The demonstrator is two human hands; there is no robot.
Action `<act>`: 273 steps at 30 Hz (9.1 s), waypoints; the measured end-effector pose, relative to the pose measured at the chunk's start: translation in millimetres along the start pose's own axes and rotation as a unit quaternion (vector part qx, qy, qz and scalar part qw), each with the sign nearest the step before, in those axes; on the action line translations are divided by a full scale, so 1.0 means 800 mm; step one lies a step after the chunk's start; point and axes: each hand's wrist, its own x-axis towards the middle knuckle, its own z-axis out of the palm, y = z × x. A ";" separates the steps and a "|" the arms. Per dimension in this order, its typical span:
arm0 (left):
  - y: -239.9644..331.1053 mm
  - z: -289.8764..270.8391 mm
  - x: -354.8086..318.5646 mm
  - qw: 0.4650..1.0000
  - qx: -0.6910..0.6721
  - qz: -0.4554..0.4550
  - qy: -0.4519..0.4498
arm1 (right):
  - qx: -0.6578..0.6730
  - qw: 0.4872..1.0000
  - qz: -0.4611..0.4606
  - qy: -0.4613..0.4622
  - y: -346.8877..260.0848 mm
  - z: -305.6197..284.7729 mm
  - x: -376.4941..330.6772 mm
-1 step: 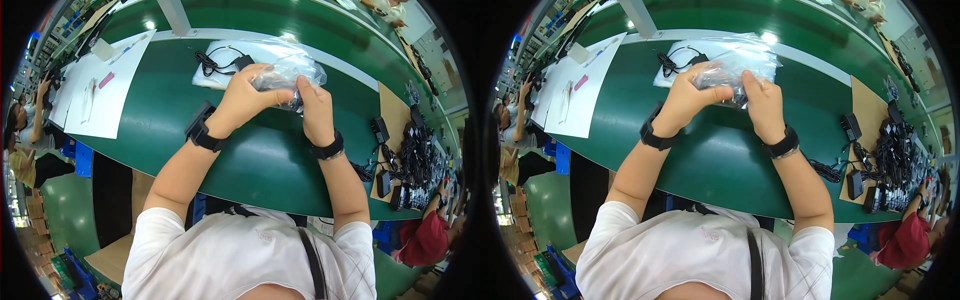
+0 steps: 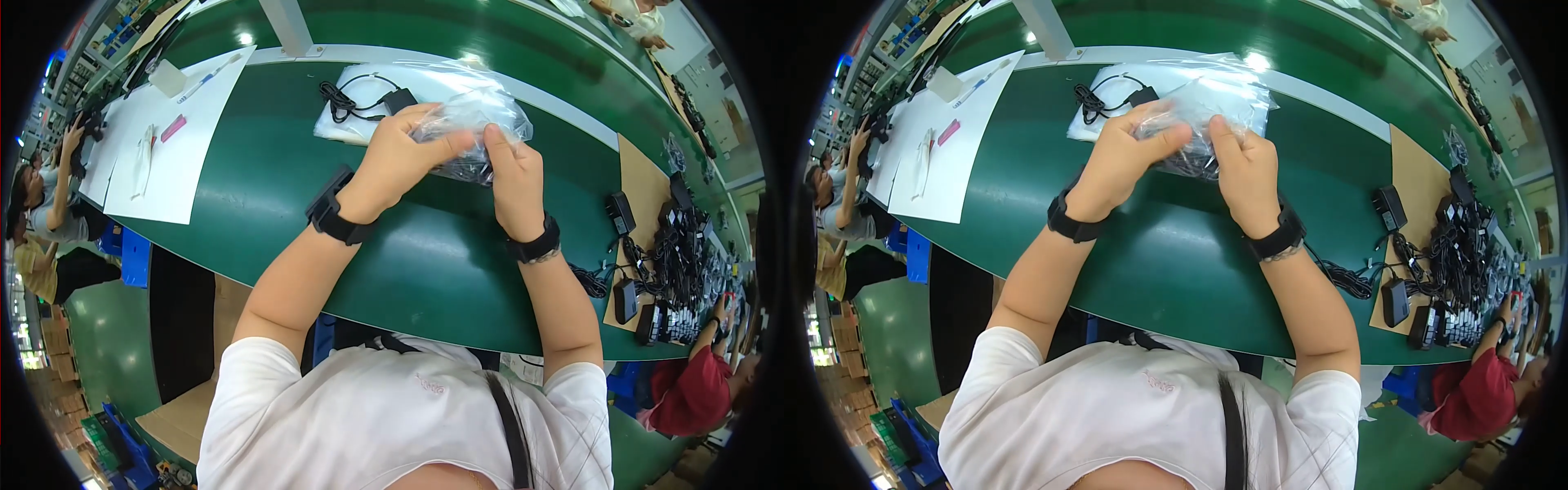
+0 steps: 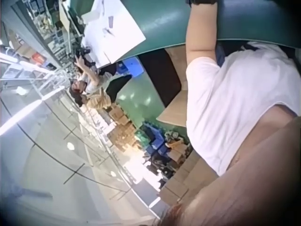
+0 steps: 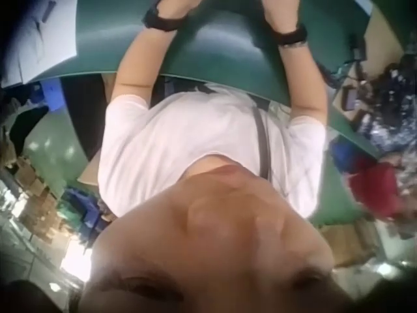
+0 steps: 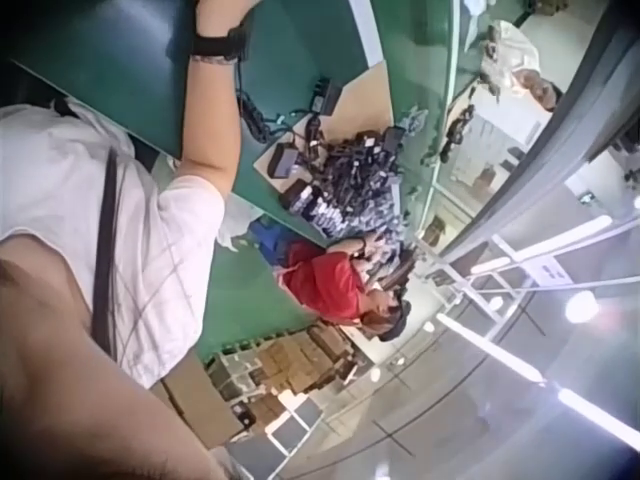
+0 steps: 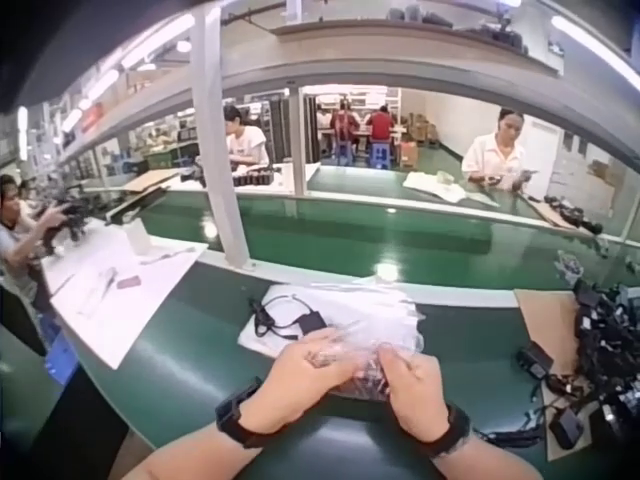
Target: The person wraps power adapters by hand, winding the cord around each adapter and sliding them into plastic bags. This process is repeated for several more adapters before they are set aside on the table.
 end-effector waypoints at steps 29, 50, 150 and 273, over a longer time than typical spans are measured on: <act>-0.012 -0.005 0.004 0.938 0.217 0.222 0.152 | 0.108 0.987 0.080 -0.089 -0.037 0.020 -0.003; 0.033 -0.083 0.000 0.742 0.448 0.433 0.247 | -0.767 0.634 -0.028 0.088 0.048 -0.220 0.333; -0.005 0.045 -0.038 0.991 -0.114 0.057 0.034 | 0.200 0.970 0.135 -0.012 -0.019 -0.014 -0.037; -0.047 0.087 -0.046 0.903 0.318 0.289 0.017 | -0.099 0.978 -0.177 0.043 0.027 -0.036 -0.029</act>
